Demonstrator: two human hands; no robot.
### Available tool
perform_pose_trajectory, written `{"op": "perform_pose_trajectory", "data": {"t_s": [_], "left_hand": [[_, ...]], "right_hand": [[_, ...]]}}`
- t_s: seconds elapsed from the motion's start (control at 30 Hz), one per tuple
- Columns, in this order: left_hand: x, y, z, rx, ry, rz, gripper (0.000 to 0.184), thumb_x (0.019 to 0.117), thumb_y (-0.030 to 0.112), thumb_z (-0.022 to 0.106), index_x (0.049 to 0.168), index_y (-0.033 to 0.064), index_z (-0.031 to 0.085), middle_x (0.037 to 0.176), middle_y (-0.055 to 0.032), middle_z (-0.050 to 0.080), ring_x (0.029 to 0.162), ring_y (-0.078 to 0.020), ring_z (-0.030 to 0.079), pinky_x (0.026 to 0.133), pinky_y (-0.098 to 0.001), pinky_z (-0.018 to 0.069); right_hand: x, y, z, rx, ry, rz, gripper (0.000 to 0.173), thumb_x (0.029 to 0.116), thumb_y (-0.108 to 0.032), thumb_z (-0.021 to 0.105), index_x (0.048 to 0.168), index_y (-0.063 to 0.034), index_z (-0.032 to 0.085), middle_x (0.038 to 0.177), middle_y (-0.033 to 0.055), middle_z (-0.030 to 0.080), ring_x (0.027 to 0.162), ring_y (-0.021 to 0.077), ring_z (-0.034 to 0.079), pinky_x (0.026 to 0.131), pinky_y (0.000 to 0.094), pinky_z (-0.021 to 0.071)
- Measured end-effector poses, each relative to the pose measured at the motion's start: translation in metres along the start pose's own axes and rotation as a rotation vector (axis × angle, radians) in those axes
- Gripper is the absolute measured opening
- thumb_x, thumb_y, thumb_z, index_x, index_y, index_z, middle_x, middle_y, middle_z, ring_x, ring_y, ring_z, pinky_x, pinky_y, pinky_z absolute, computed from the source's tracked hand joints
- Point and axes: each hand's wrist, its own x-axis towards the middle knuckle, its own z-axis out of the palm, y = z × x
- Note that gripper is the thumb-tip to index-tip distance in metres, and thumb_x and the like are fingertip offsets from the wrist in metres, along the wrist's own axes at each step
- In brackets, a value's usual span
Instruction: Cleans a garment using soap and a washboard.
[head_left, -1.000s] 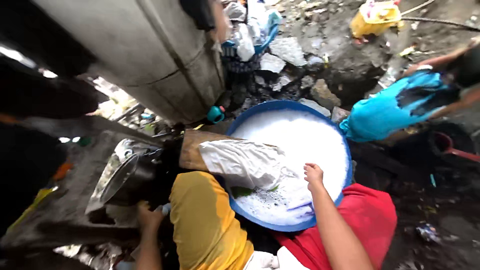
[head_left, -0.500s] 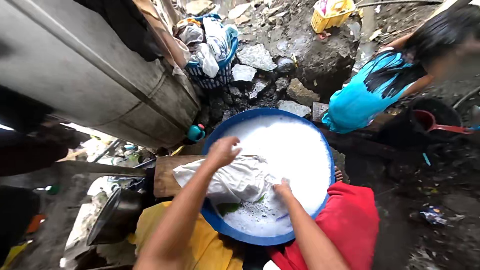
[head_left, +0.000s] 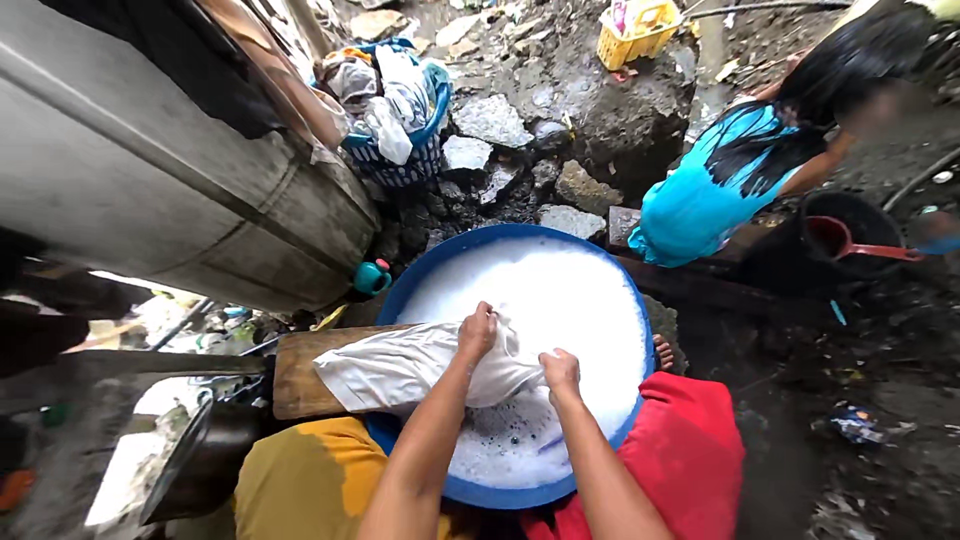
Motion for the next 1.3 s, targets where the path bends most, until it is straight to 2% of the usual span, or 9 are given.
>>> {"op": "perform_pose_trajectory", "data": {"t_s": [0.17, 0.4, 0.57, 0.7, 0.83, 0.93, 1.0, 1.07, 1.3], "left_hand": [[-0.065, 0.010, -0.065, -0.624, 0.144, 0.002, 0.029, 0.1124, 0.018, 0.035, 0.135, 0.0009, 0.043, 0.100, -0.0130, 0.067, 0.081, -0.0167, 0.064, 0.074, -0.0375, 0.0547], [-0.192, 0.022, -0.150, -0.399, 0.491, 0.422, 0.018, 0.1048, 0.013, 0.045, 0.120, 0.0057, 0.051, 0.087, 0.0059, 0.061, 0.072, 0.0031, 0.060, 0.068, -0.0206, 0.0553], [-0.255, 0.045, -0.187, -0.474, 0.641, 0.734, 0.012, 0.1081, 0.024, 0.050, 0.118, 0.0301, 0.055, 0.096, 0.0231, 0.064, 0.080, 0.0093, 0.062, 0.071, -0.0115, 0.0539], [-0.264, 0.044, -0.190, -0.562, 0.725, 0.618, 0.012, 0.1069, 0.016, 0.048, 0.113, 0.0262, 0.051, 0.090, 0.0221, 0.063, 0.074, 0.0085, 0.062, 0.066, -0.0124, 0.0547], [-0.217, -0.002, -0.163, -0.417, 0.754, 0.056, 0.022, 0.1070, 0.016, 0.045, 0.123, 0.0024, 0.050, 0.089, -0.0031, 0.063, 0.074, -0.0083, 0.065, 0.070, -0.0310, 0.0579], [-0.169, -0.063, -0.144, -0.035, 0.571, -0.293, 0.034, 0.1082, 0.015, 0.045, 0.132, -0.0083, 0.054, 0.126, -0.0294, 0.063, 0.118, -0.0414, 0.063, 0.103, -0.0594, 0.0465], [-0.151, -0.108, -0.132, 0.229, 0.487, -0.325, 0.033, 0.1042, 0.013, 0.051, 0.126, -0.0087, 0.063, 0.157, -0.0265, 0.042, 0.150, -0.0463, 0.031, 0.120, -0.0682, 0.0187], [-0.147, -0.135, -0.130, 0.376, 0.496, -0.256, 0.028, 0.1008, 0.015, 0.058, 0.116, -0.0047, 0.071, 0.166, -0.0248, 0.026, 0.154, -0.0535, 0.009, 0.115, -0.0801, 0.0024], [-0.142, -0.155, -0.154, 0.314, 0.412, -0.182, 0.019, 0.0976, 0.020, 0.068, 0.112, 0.0087, 0.074, 0.170, -0.0156, 0.022, 0.153, -0.0549, 0.009, 0.108, -0.0816, 0.0177]], "right_hand": [[-0.005, -0.023, -0.020, -0.025, 0.094, -0.119, 0.013, 0.0898, 0.001, 0.067, 0.100, 0.0073, 0.062, 0.097, 0.0219, 0.064, 0.092, 0.0314, 0.061, 0.083, 0.0503, 0.0501], [-0.066, -0.073, -0.060, 0.217, -0.003, -0.515, 0.013, 0.0862, 0.008, 0.064, 0.089, -0.0008, 0.054, 0.078, 0.0037, 0.049, 0.067, 0.0104, 0.047, 0.061, 0.0299, 0.0442], [-0.121, -0.133, -0.099, 0.376, -0.096, -0.938, 0.028, 0.0779, 0.008, 0.066, 0.080, -0.0151, 0.051, 0.072, -0.0096, 0.055, 0.063, -0.0021, 0.052, 0.060, 0.0181, 0.0481], [-0.124, -0.182, -0.084, 0.304, -0.076, -1.026, 0.024, 0.0765, 0.008, 0.067, 0.081, -0.0103, 0.053, 0.074, -0.0066, 0.054, 0.065, -0.0002, 0.053, 0.062, 0.0193, 0.0494], [-0.074, -0.195, -0.023, 0.064, -0.191, -0.919, 0.022, 0.0873, -0.001, 0.071, 0.106, 0.0060, 0.061, 0.095, 0.0162, 0.064, 0.085, 0.0214, 0.064, 0.078, 0.0394, 0.0558], [-0.025, -0.158, 0.003, -0.321, -0.342, -0.758, 0.049, 0.0952, -0.014, 0.072, 0.138, 0.0037, 0.055, 0.132, 0.0295, 0.060, 0.118, 0.0417, 0.062, 0.100, 0.0575, 0.0510], [0.009, -0.105, 0.008, -0.634, -0.389, -0.674, 0.040, 0.0940, -0.017, 0.074, 0.125, 0.0057, 0.064, 0.117, 0.0301, 0.067, 0.111, 0.0463, 0.065, 0.098, 0.0659, 0.0497], [0.039, -0.041, 0.008, -1.002, -0.574, -0.515, 0.034, 0.0927, -0.020, 0.076, 0.115, 0.0058, 0.071, 0.114, 0.0292, 0.070, 0.113, 0.0476, 0.064, 0.100, 0.0700, 0.0457], [-0.010, 0.041, 0.006, -1.611, -0.818, -0.008, 0.059, 0.0885, -0.022, 0.080, 0.135, 0.0071, 0.059, 0.135, 0.0321, 0.059, 0.129, 0.0480, 0.056, 0.103, 0.0694, 0.0422]]}}
